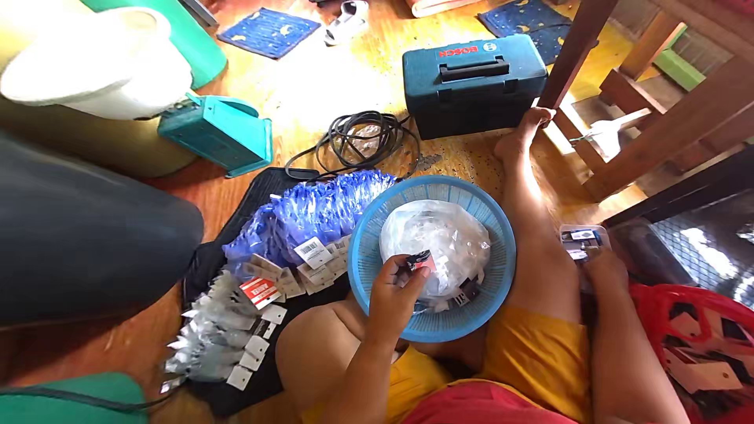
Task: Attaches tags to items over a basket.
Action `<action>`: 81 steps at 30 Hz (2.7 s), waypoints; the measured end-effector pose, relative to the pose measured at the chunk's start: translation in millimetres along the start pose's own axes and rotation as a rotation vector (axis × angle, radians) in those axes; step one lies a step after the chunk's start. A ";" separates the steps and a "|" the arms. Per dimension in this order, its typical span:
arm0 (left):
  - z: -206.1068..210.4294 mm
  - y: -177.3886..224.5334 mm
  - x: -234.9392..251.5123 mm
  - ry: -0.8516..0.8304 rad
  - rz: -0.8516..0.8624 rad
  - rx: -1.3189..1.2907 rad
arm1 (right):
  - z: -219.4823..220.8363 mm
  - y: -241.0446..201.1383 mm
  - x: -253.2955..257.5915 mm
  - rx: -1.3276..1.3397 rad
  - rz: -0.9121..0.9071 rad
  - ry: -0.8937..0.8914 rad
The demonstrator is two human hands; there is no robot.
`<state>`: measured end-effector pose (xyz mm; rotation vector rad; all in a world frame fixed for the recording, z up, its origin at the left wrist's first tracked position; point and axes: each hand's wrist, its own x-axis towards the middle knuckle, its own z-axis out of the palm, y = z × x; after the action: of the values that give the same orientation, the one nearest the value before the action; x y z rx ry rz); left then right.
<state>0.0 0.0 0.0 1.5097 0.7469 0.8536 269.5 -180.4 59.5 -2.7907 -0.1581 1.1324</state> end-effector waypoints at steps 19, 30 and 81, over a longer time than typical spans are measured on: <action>-1.8 -6.6 -3.8 -0.035 -0.012 -0.079 | 60.6 90.0 151.7 0.225 -0.052 0.297; -1.6 -5.4 -7.4 -0.043 -0.018 -0.074 | 25.1 71.1 94.7 0.464 -0.218 0.429; 3.0 27.2 -16.1 -0.277 -0.154 0.150 | 105.9 -61.7 -34.5 0.679 -0.931 -0.317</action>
<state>-6.3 -18.0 25.3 1.6390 0.7220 0.4691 167.8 -116.3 17.4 -1.6044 -0.8147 1.0550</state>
